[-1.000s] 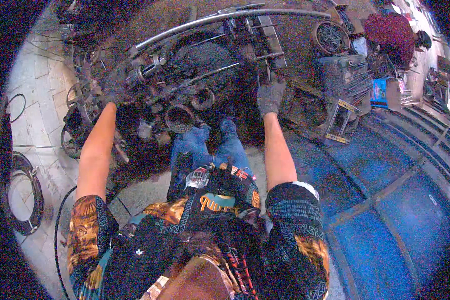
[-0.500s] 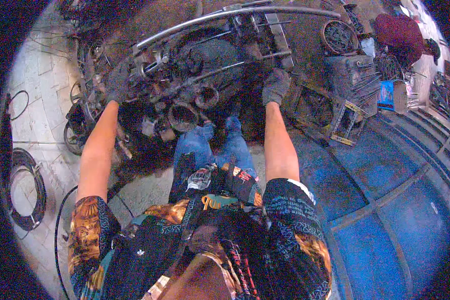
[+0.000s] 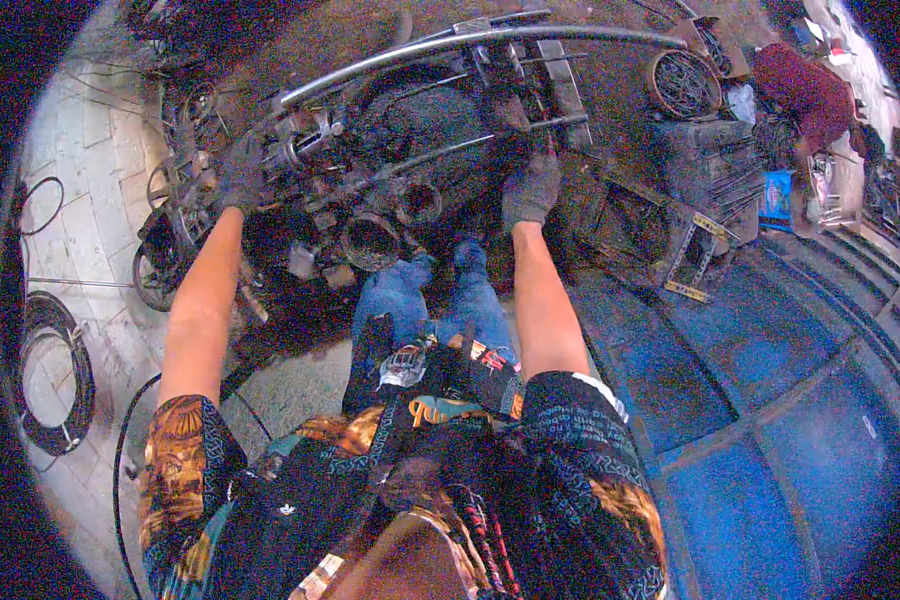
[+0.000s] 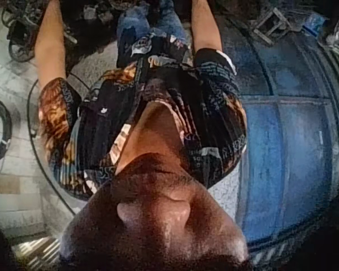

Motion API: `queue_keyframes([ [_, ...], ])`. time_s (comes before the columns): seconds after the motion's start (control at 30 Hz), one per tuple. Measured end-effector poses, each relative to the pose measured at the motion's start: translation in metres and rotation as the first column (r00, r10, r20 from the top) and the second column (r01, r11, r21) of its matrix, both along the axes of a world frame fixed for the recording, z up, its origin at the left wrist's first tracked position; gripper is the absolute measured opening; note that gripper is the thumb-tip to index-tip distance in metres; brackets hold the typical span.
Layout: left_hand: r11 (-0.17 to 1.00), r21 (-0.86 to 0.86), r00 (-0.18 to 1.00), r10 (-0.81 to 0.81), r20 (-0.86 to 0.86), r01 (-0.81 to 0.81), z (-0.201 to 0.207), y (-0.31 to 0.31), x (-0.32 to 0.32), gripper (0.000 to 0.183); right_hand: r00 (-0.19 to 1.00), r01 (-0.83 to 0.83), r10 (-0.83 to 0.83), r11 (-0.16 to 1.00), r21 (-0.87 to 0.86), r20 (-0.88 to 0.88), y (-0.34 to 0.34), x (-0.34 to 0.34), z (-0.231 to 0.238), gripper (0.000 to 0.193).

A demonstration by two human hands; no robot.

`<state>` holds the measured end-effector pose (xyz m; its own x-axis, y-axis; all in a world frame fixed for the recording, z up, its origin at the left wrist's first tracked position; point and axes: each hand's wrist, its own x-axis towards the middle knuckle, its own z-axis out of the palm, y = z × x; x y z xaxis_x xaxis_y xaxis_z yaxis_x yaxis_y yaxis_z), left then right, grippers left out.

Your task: Use a manual pipe bending machine to shape a metal tube.

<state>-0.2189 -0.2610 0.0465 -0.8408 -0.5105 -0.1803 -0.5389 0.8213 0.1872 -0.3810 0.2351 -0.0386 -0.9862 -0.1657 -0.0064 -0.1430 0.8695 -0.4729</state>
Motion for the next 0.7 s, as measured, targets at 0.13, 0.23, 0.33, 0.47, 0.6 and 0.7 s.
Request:
queue_keyframes([
  [0.13, 0.996, 0.01, 0.995, -0.087, -0.051, 0.087, -0.005, -0.002, 0.001, 0.051, 0.994, -0.107, 0.101, 0.982, -0.157, -0.041, 0.0, -0.015, -0.012, 0.048],
  [0.23, 0.983, 0.144, 0.992, 0.12, -0.026, -0.115, -0.005, -0.001, 0.001, 0.05, 0.998, -0.067, 0.07, 0.971, -0.231, 0.006, 0.005, -0.008, -0.008, 0.046],
  [0.33, 0.976, 0.17, 0.988, 0.146, -0.05, -0.136, 0.0, 0.002, -0.001, 0.05, 0.996, 0.005, 0.022, 0.956, -0.292, 0.087, 0.012, 0.006, 0.003, 0.042],
  [0.47, 0.995, 0.04, 0.995, 0.092, 0.037, -0.093, 0.007, 0.005, -0.005, 0.051, 0.973, 0.076, -0.055, 0.994, -0.084, 0.226, 0.022, 0.031, 0.018, 0.031],
  [0.6, 0.993, 0.061, 0.994, 0.095, 0.049, -0.098, 0.007, 0.005, -0.002, 0.052, 0.942, 0.02, -0.047, 0.996, 0.082, 0.332, 0.035, 0.047, 0.025, 0.027],
  [0.7, 0.986, 0.098, 0.99, 0.13, 0.054, -0.135, 0.0, 0.003, -0.001, 0.052, 0.972, 0.17, -0.107, 0.934, -0.314, 0.21, 0.04, 0.067, 0.036, 0.031],
])
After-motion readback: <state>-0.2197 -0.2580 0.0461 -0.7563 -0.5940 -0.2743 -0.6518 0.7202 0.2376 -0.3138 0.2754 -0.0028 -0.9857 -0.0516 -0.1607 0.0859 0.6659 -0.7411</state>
